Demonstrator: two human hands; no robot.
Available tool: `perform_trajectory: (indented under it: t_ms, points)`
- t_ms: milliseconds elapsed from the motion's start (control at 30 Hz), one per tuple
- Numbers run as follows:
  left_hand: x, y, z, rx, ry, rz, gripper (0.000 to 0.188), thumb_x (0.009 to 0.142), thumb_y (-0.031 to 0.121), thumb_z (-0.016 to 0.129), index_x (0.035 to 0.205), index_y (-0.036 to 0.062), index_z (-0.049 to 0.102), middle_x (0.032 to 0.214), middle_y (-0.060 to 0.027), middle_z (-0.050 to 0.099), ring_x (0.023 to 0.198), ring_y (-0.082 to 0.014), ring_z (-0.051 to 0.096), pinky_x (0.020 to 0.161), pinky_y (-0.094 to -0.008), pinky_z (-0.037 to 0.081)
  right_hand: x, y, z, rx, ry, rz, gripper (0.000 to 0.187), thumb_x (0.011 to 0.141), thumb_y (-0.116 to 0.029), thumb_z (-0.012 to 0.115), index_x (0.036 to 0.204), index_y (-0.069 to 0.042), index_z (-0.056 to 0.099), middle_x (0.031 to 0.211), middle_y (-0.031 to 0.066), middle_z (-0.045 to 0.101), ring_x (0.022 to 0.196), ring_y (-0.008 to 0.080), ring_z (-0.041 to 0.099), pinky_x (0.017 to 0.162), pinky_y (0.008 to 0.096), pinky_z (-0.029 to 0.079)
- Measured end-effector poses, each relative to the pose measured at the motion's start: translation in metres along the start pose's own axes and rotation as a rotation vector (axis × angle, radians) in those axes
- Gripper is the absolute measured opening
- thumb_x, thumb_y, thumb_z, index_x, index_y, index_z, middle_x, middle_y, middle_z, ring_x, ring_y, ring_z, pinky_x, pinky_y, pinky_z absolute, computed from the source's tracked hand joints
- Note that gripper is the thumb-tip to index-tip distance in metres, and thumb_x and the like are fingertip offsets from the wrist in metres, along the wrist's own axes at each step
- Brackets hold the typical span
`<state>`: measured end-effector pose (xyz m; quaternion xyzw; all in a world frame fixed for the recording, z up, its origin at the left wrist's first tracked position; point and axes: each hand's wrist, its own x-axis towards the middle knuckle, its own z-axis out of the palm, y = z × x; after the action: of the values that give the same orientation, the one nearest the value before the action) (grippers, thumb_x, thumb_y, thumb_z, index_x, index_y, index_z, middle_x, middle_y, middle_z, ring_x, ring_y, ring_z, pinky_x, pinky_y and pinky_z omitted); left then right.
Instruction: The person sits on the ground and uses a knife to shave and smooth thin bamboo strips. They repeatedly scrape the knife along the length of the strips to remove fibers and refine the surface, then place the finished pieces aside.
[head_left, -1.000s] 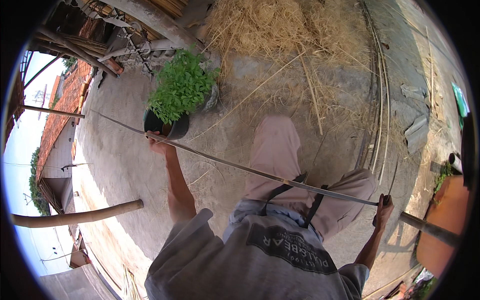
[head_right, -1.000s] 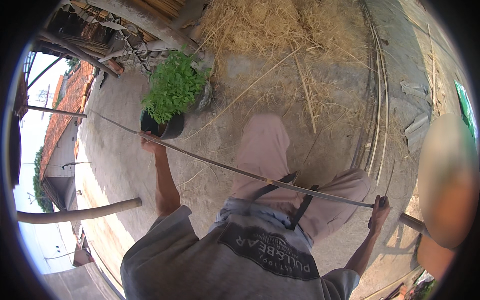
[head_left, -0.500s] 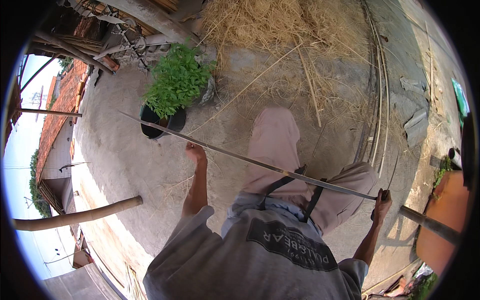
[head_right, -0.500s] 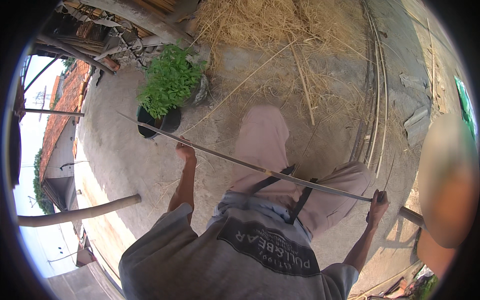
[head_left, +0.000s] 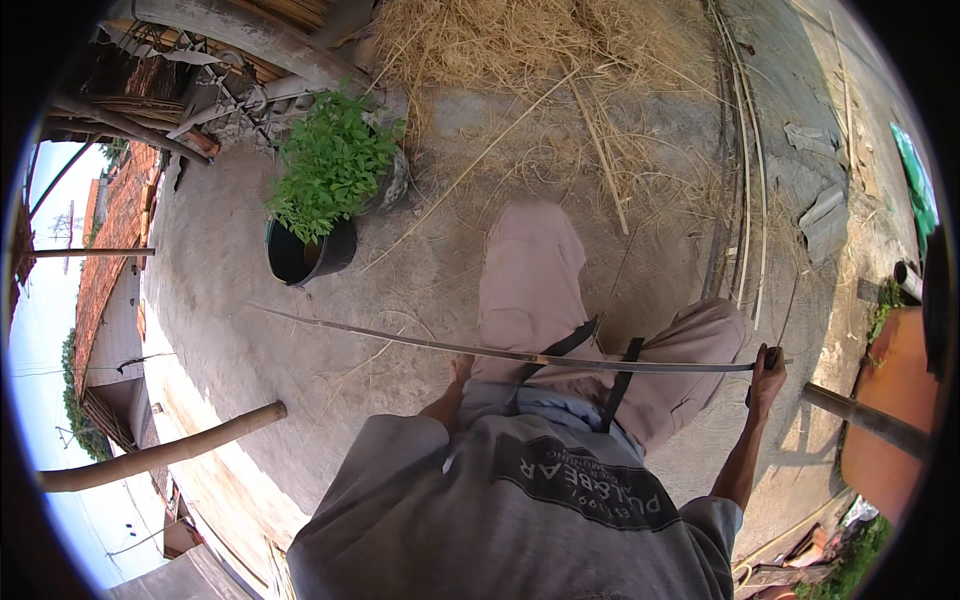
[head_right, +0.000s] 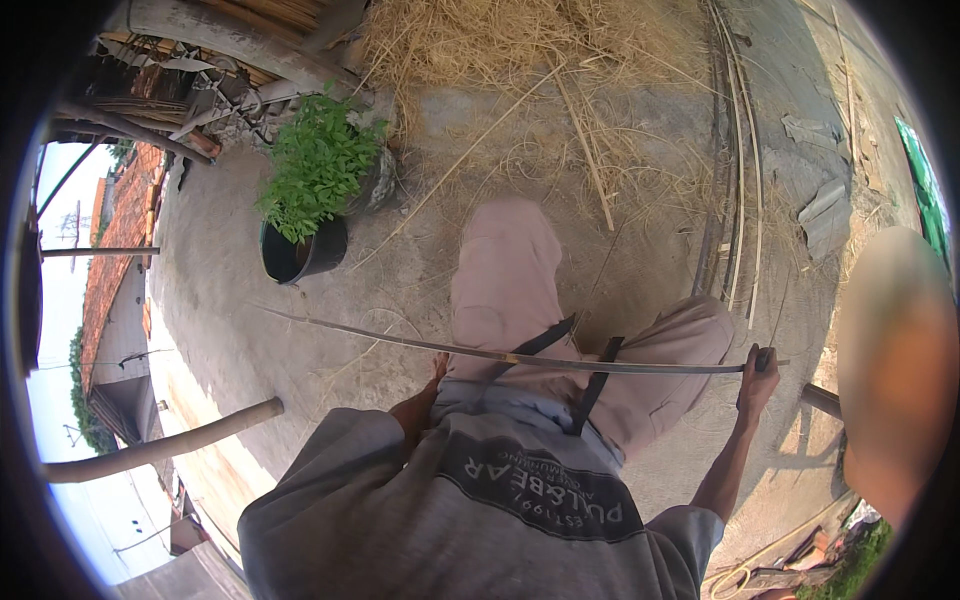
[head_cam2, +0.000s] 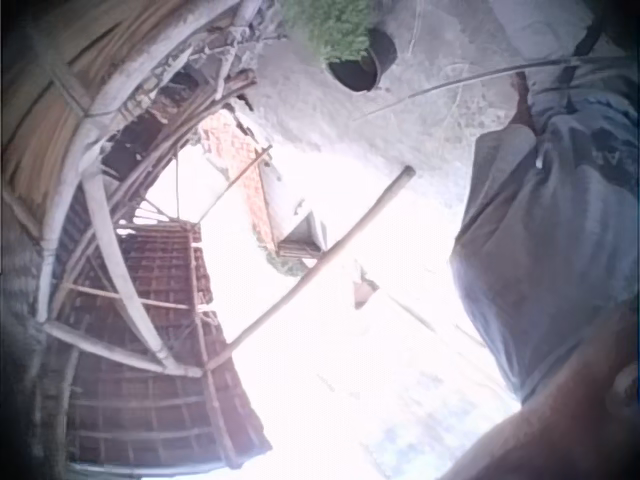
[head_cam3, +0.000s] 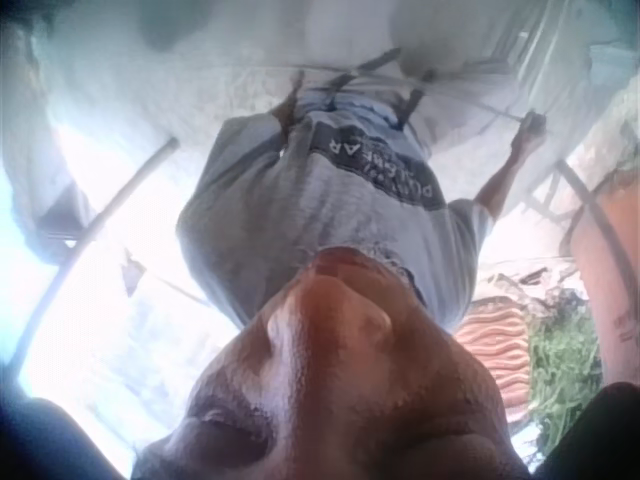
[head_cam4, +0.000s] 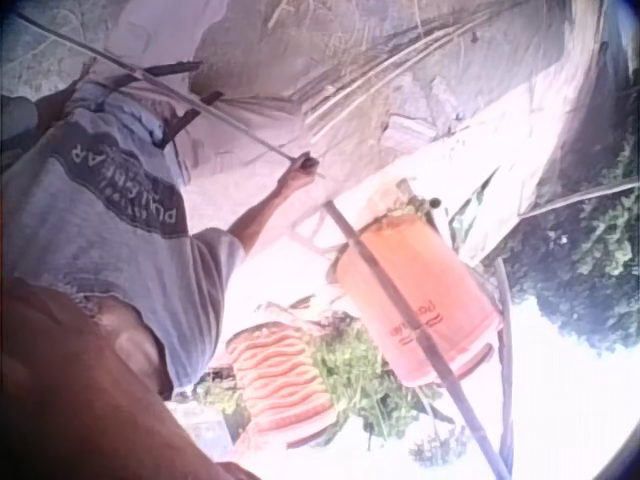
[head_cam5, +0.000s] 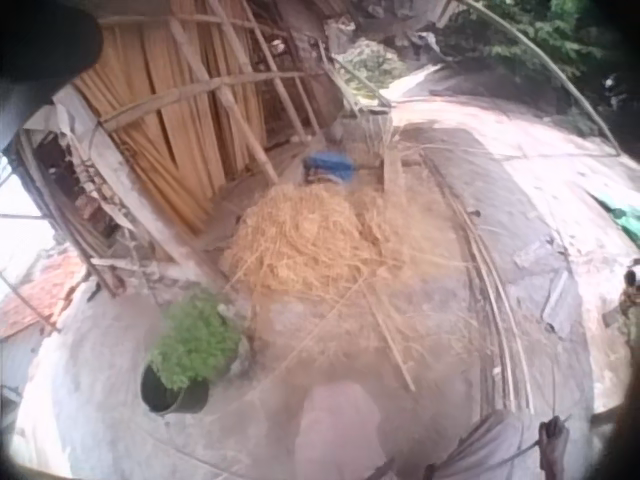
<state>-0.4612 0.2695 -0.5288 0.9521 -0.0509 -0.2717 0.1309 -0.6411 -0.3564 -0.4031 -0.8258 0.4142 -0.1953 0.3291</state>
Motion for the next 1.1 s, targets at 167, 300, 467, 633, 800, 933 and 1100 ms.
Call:
perform_trajectory:
  t_ms: [167,300,467,633,800,933,1100]
  points:
    - [-0.007,-0.004,0.016,-0.158,-0.021,-0.051,0.027,0.104,0.027,0.043,0.108,0.0086,0.063,0.101,-0.018,0.072,0.093,-0.0404,0.068,0.081,-0.0558,0.05,0.008,0.009,-0.012,-0.215,-0.026,-0.028,0.027,0.098,-0.02,0.067,0.083,-0.001,0.056,0.06,0.0092,0.051,0.057,0.0118,0.042,0.051,0.0333,0.038]
    - [-0.04,-0.062,0.036,-0.102,-0.054,-0.143,0.027,0.104,0.027,0.043,0.111,0.01,0.062,0.1,-0.0171,0.072,0.093,-0.0395,0.068,0.083,-0.0569,0.05,0.023,0.021,-0.033,-0.301,-0.004,-0.086,0.028,0.098,-0.018,0.067,0.081,0.0,0.054,0.059,0.012,0.051,0.053,0.0137,0.042,0.048,0.0349,0.038]
    - [-0.116,-0.161,0.025,0.277,0.109,-0.277,0.033,0.102,0.037,0.051,0.098,0.01,0.068,0.084,-0.0228,0.07,0.077,-0.0444,0.067,0.064,-0.0533,0.052,0.023,0.03,-0.051,-0.418,-0.057,-0.127,0.028,0.093,-0.016,0.07,0.079,0.002,0.053,0.064,0.0205,0.057,0.051,0.0345,0.049,0.051,0.0426,0.042]
    - [-0.091,-0.127,-0.031,-0.705,0.061,-0.623,0.047,0.1,0.041,0.055,0.132,0.008,0.062,0.118,-0.0198,0.069,0.11,-0.0338,0.065,0.091,-0.0467,0.049,0.023,0.012,-0.035,-0.287,-0.004,-0.103,0.026,0.093,-0.015,0.07,0.081,0.001,0.054,0.064,0.0226,0.056,0.057,0.0422,0.053,0.054,0.0455,0.042]
    - [-0.023,0.077,-0.173,-1.407,-0.001,0.073,0.072,0.091,0.019,0.055,0.159,0.011,0.029,0.162,-0.014,0.033,0.153,-0.0279,0.021,0.123,-0.0433,0.011,0.006,0.025,-0.002,-0.176,0.059,-0.022,0.033,0.096,-0.019,0.068,0.079,0.002,0.051,0.056,0.0169,0.048,0.05,0.0239,0.04,0.05,0.0408,0.037]
    - [0.003,0.14,-0.229,-1.472,-0.264,0.451,0.076,0.089,0.022,0.057,0.159,0.014,0.028,0.164,-0.0142,0.03,0.152,-0.0316,0.021,0.124,-0.0462,0.011,0.003,0.02,0.005,-0.138,0.088,-0.014,0.034,0.095,-0.021,0.069,0.079,0.002,0.051,0.057,0.0189,0.047,0.051,0.0261,0.039,0.052,0.0417,0.038]
    - [-0.028,0.191,-0.255,-1.665,-0.226,0.411,0.051,0.101,0.026,0.055,0.148,0.0127,0.039,0.148,-0.0126,0.046,0.137,-0.0319,0.045,0.117,-0.0527,0.035,-0.005,0.018,-0.004,-0.113,0.159,0.007,0.034,0.095,-0.021,0.07,0.08,0.003,0.05,0.058,0.0185,0.047,0.054,0.0252,0.036,0.053,0.042,0.038]
